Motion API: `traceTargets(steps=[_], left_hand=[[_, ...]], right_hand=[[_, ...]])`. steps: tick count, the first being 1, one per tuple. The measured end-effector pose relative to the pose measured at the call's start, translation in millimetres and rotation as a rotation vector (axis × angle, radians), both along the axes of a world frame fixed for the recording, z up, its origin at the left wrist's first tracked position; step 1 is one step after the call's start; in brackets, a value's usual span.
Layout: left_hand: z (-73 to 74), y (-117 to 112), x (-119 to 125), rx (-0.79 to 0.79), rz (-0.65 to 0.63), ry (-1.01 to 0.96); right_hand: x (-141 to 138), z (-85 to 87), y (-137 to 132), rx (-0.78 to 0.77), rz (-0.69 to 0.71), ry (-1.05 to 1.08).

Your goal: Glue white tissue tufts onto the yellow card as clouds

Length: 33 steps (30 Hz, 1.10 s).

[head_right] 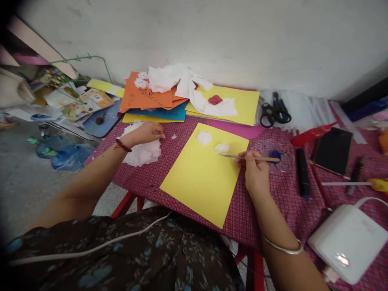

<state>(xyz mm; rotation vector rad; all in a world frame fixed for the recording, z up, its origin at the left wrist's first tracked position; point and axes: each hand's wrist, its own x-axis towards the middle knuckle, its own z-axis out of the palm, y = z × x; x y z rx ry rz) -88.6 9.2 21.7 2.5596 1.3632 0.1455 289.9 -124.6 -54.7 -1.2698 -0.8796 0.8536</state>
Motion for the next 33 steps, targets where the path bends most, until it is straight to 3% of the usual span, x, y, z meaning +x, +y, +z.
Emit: traceTargets(steps=[3,7,11,15,17,20,25,29,33], left_hand=[[14.5,-6,19,0.069,0.016,-0.118],[24.1,-17,73,0.114,-0.091,-0.338],[8.1,-25,137,-0.108,-0.187,-0.528],[-20.1,-24,175,-0.466,-0.064,-0.829],[-32.4,-22,179,-0.608,-0.015,-0.931],[-44.4,-18,174,-0.726,-0.016,-0.925],[-44.6,-14,161,-0.786,-0.156,-0.779],[-41.9,-18,165,-0.637,-0.275,-0.627],[-51.8,-25,179,-0.372,-0.193,-0.574]], right_hand=[[-2,1.4,-1,0.03,0.004,-0.018],[-6,5.0,-3,0.046,0.107,-0.096],[-8,8.3,-5,0.049,0.161,-0.198],[-10,10.2,-6,0.054,0.154,-0.216],[-10,10.9,-6,0.046,0.153,-0.235],[-12,12.1,-4,0.038,0.152,-0.29],[-13,12.7,-2,0.028,0.096,-0.321],[-12,9.5,0,0.032,0.067,-0.292],[-11,6.6,1,0.03,0.069,-0.242]])
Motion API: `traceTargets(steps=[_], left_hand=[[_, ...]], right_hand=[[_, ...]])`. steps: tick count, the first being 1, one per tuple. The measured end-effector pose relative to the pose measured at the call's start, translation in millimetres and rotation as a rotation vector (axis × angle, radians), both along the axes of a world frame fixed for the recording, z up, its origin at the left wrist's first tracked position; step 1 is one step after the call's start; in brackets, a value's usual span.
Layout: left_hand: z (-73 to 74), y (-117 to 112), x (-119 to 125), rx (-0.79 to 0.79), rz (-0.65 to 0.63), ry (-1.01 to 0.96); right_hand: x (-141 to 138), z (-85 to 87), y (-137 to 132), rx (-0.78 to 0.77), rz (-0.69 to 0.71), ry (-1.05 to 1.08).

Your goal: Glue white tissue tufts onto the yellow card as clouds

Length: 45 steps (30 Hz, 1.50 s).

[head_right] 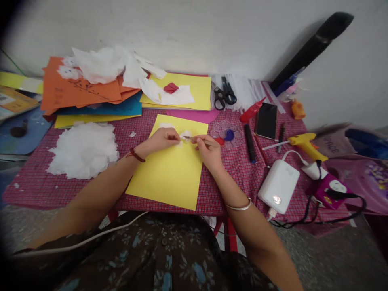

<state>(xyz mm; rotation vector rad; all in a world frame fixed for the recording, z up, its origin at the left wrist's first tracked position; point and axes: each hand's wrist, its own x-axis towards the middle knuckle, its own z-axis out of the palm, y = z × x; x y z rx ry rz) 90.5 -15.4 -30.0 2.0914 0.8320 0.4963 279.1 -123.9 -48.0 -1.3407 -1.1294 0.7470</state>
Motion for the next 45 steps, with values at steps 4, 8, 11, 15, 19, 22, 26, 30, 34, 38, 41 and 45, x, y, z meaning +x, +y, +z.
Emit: traceTargets(steps=[4,8,11,15,19,22,26,30,34,38,41,45], left_hand=[[-11.2,-2,11,0.105,0.093,0.005],[-13.4,-3,15,0.121,0.153,0.012],[-12.9,-4,17,0.106,0.184,0.018],[-14.3,-3,18,0.082,0.197,0.023],[-15.8,-3,18,0.076,0.19,0.014],[-14.0,-4,17,0.081,0.185,-0.005],[-9.6,-7,14,0.11,0.183,-0.026],[-11.3,-7,11,0.119,0.175,-0.047],[-19.3,-7,12,0.07,0.179,-0.098],[-20.6,-6,14,0.083,0.191,-0.071],[-17.5,-6,15,0.115,0.2,-0.028],[-17.5,-7,18,0.15,0.246,-0.015]], right_hand=[[1,0.6,-2,0.013,-0.001,0.022],[1,2.4,-5,0.052,-0.038,0.083],[-1,3.5,-7,0.056,0.01,0.114],[-6,4.9,-8,0.042,0.072,0.056],[-7,3.0,-8,0.02,0.08,-0.093],[-6,0.1,-11,-0.003,0.096,-0.234],[-5,-0.9,-16,0.04,0.136,-0.441],[-7,0.0,-17,0.128,0.194,-0.648],[-8,1.5,-19,0.137,0.244,-0.769],[-7,4.7,-22,0.133,0.175,-0.611],[-3,5.2,-19,0.087,0.0,-0.213],[4,2.5,-8,-0.018,-0.111,0.207]])
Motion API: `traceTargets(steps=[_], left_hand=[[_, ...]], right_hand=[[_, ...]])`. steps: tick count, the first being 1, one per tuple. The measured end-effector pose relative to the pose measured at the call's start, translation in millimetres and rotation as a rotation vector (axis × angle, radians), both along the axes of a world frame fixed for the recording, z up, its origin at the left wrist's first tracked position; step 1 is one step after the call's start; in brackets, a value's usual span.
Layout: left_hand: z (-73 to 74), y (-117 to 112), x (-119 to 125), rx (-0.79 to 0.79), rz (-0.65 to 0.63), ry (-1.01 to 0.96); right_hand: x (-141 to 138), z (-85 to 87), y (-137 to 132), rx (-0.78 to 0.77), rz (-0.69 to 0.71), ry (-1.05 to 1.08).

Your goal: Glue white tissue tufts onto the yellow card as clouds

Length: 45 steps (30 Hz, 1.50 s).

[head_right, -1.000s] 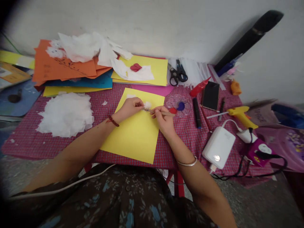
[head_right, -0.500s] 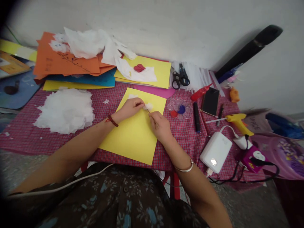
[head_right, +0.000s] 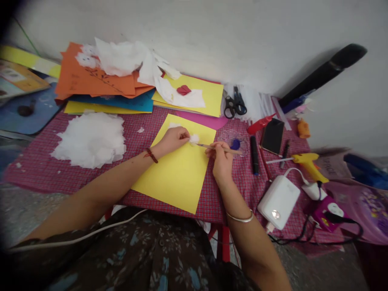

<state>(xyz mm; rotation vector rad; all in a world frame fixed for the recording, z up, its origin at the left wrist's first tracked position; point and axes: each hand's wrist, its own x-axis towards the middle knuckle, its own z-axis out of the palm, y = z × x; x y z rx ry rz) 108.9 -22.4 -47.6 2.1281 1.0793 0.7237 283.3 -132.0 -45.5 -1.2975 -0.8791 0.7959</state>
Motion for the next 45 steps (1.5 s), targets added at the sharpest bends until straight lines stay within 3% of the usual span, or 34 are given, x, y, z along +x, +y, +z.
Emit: traceTargets(steps=[3,6,9,11,13,15,19,21,25,31,37,41,45], left_hand=[[2.5,-6,4,-0.031,0.013,-0.13],[17.1,-16,1,-0.108,-0.031,-0.293],[44.5,-20,-21,-0.023,-0.209,-0.186],[63.9,-12,-51,0.088,-0.287,-0.003],[78.8,5,-93,0.118,-0.254,0.173],[87.4,28,-139,0.081,-0.112,0.268],[88.3,65,-211,-0.001,0.24,0.393],[84.4,71,-226,-0.049,0.281,0.468],[80.9,67,-230,-0.055,0.242,0.549],[88.5,67,-230,0.144,0.375,0.696],[74.2,65,-222,0.243,0.258,0.95],[67.1,63,-218,0.242,0.3,0.902],[76.7,63,-218,0.231,0.368,0.806]], right_hand=[[3,-1.3,5,-0.022,-0.001,0.102],[5,-1.1,5,-0.018,0.006,0.138],[5,0.2,5,-0.035,0.008,0.137],[4,1.4,4,-0.051,0.005,0.122],[3,2.5,4,-0.063,0.007,0.117],[2,3.2,4,-0.067,0.011,0.123],[1,2.9,4,-0.069,0.02,0.117],[2,2.2,5,-0.066,0.025,0.119],[3,1.6,5,-0.059,0.026,0.12],[3,3.2,3,-0.054,0.043,0.107],[1,2.9,4,-0.061,0.042,0.081],[1,1.7,4,-0.051,0.043,0.075],[2,1.3,3,-0.043,0.056,0.06]])
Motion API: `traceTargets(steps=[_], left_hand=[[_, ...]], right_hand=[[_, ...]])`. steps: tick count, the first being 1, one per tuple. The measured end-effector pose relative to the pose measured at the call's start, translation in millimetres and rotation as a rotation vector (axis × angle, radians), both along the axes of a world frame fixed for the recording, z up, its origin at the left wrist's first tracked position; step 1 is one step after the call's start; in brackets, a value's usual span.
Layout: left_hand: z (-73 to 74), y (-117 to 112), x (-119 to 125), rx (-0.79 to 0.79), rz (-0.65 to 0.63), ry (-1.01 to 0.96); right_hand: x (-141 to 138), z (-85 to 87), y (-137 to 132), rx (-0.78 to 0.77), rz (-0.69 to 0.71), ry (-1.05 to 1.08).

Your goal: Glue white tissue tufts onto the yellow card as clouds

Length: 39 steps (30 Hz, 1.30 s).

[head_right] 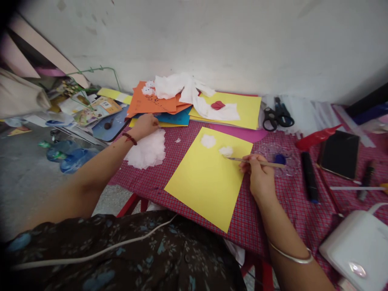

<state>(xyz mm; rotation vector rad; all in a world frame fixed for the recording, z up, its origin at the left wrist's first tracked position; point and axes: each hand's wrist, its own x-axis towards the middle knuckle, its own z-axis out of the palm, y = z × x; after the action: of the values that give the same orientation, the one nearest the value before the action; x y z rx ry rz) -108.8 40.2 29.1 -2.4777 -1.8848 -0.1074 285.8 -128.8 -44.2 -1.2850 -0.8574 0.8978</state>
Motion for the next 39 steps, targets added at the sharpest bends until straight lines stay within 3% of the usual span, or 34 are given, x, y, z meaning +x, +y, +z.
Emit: traceTargets(steps=[5,8,11,21,26,30,34,39], left_hand=[[26.4,-14,13,-0.115,0.02,-0.441],[37.9,-30,38,-0.3,-0.061,-0.715],[38.1,-44,71,-0.491,-0.126,-0.932],[-10.3,-46,162,-0.73,-0.39,-0.899],[-25.4,-43,189,-0.624,-0.405,-0.927],[-33.0,-46,200,-0.607,-0.391,-1.014],[-32.3,-49,198,-0.704,-0.407,-0.983],[-32.2,-48,192,-0.838,-0.529,-0.883]], right_hand=[[1,-1.6,1,0.008,0.021,0.009],[1,-2.1,2,0.001,0.01,0.026],[1,-1.3,2,0.021,0.002,0.027],[13,-1.9,8,0.055,0.016,-0.077],[10,1.2,9,0.054,0.093,-0.129],[8,0.7,12,0.052,0.104,-0.139],[7,-2.1,15,0.076,0.085,-0.144],[6,-4.5,15,0.082,0.083,-0.137]])
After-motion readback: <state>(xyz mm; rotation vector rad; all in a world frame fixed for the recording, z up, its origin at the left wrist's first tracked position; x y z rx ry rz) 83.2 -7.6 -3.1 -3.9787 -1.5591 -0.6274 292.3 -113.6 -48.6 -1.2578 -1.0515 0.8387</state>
